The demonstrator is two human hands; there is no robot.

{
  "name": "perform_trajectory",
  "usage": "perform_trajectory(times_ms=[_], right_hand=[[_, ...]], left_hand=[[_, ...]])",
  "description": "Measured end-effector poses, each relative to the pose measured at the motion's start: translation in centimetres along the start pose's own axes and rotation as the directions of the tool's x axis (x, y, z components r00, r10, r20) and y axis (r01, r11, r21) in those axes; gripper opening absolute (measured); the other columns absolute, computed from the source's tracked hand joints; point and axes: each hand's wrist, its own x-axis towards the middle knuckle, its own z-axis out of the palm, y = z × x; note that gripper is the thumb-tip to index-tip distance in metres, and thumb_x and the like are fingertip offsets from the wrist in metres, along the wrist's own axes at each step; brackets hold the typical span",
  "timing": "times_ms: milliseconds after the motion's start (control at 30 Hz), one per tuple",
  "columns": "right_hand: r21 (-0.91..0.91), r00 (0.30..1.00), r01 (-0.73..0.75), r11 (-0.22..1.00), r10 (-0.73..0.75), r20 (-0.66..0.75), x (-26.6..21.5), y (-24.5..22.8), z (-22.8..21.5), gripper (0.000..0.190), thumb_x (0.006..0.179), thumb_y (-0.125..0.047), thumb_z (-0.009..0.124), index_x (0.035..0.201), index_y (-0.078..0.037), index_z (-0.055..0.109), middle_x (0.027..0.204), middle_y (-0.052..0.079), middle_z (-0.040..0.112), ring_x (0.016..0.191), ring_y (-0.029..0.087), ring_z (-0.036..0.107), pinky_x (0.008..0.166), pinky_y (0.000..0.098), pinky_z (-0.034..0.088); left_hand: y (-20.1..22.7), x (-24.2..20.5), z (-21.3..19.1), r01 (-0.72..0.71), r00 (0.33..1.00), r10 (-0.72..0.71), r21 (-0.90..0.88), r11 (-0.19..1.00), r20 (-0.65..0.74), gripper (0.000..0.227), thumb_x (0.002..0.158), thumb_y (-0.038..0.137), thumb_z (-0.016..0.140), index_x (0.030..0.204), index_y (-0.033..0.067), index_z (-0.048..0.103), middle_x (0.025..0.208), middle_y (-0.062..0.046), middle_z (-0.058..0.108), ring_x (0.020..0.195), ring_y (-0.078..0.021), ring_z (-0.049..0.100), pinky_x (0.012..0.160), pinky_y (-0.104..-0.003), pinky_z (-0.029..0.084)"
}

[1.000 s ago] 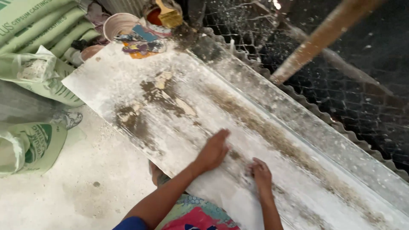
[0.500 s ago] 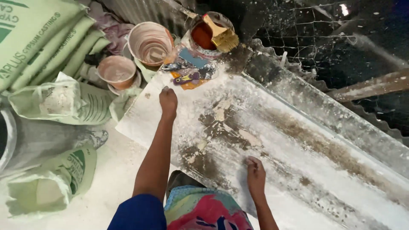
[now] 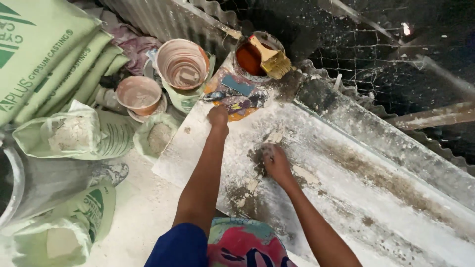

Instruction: Scraping plaster residue and dust from a workshop workbench using a hand tool.

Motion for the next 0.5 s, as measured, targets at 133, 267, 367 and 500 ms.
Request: perform_trajectory(times_ms=[133,267,367,500], right_hand=[[-0.23,0.989,0.15,0.962,-0.14,0.056,7.7,-3.3,0.3,0.044,0.088,-0.018,0.058,0.131,-0.011,0.061,0.132,0.018,0.061,0.123,0.045,0.056,0.104,0.0583,0.047],[-0.408,0.889,0.398,0.822,-0.455,-0.048,12.7,-7.2,0.2,0.034,0.086,-0.012,0.061,0.118,-0.006,0.071,0.125,0.015,0.066,0.122,0.038,0.061,0.098,0.0506,0.053],[-0.394,0.816,0.515,0.761,-0.576,-0.047,15.7,-6.6,1.1,0.047,0.086,-0.011,0.059,0.132,-0.006,0.064,0.126,0.02,0.064,0.121,0.043,0.061,0.099,0.0536,0.053],[-0.551,0.914,0.396,0.735,-0.373,0.158,17.5,-4.0,2.9,0.059,0.097,-0.038,0.058,0.15,-0.012,0.05,0.149,0.016,0.054,0.139,0.037,0.05,0.102,0.0546,0.049]], left_hand=[[-0.2,0.5,-0.4,0.019,0.999,-0.006,-0.28,0.96,0.045,0.052,0.094,0.017,0.04,0.134,-0.0102,0.06,0.139,-0.026,0.062,0.137,-0.0379,0.055,0.107,-0.046,0.05],[-1.7,2.2,0.2,0.215,0.974,-0.194,-0.727,0.652,0.114,0.063,0.086,0.017,0.059,0.143,-0.0096,0.048,0.138,-0.021,0.052,0.129,-0.034,0.054,0.094,-0.048,0.05],[-2.2,1.6,-0.1,0.222,0.975,-0.137,-0.757,0.615,0.175,0.059,0.093,0.015,0.05,0.147,-0.0085,0.041,0.145,-0.02,0.047,0.145,-0.0326,0.042,0.113,-0.056,0.038],[-1.1,-1.0,-1.2,0.335,0.941,-0.181,-0.719,0.609,0.286,0.028,0.088,0.021,0.054,0.115,0.0125,0.054,0.113,-0.003,0.044,0.115,-0.0221,0.046,0.103,-0.047,0.036]])
